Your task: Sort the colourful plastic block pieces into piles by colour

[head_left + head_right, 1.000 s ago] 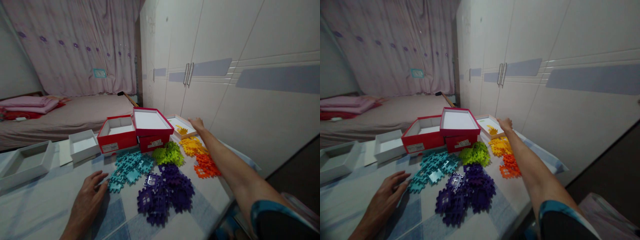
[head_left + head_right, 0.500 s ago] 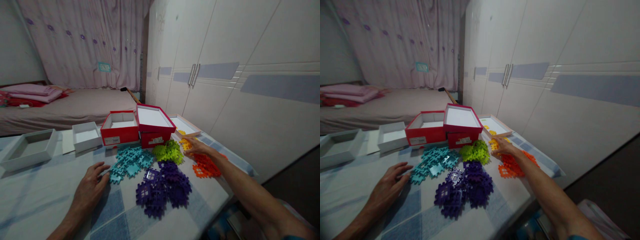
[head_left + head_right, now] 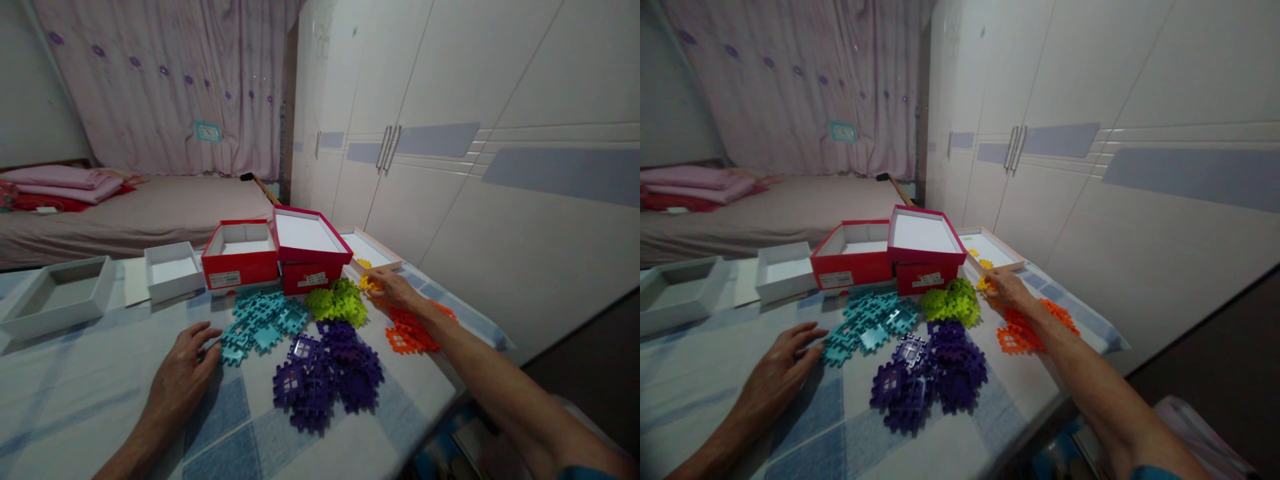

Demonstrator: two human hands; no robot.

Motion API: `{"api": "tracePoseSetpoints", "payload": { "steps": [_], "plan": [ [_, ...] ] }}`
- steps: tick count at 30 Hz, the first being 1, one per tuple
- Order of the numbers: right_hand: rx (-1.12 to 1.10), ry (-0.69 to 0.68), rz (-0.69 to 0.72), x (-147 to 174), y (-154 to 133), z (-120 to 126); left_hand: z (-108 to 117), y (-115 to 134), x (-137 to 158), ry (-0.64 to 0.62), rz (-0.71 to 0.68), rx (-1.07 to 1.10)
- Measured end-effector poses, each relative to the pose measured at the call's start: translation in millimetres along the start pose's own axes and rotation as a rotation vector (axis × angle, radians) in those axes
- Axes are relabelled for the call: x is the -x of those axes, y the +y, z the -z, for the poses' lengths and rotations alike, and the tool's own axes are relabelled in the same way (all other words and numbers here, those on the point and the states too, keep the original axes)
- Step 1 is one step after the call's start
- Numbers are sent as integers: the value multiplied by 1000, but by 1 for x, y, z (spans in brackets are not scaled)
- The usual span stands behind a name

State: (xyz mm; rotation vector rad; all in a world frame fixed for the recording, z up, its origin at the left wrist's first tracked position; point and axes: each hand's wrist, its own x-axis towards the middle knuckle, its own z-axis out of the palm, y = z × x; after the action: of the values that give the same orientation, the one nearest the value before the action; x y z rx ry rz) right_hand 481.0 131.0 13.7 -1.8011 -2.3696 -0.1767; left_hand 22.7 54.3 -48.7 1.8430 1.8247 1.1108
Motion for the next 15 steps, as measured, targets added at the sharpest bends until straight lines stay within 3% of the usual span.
{"api": "tracePoseSetpoints", "payload": {
  "steps": [9,12,15],
  "plan": [
    [-89,263,-114,0,7,11,0,-1,0,-12,-4,-18],
    [-124,405,-162,-20,8,29,0,0,1,-40,3,-36],
    [-110,461,-272,-54,9,49,1,-1,0,-52,-4,-53]
  ]
}}
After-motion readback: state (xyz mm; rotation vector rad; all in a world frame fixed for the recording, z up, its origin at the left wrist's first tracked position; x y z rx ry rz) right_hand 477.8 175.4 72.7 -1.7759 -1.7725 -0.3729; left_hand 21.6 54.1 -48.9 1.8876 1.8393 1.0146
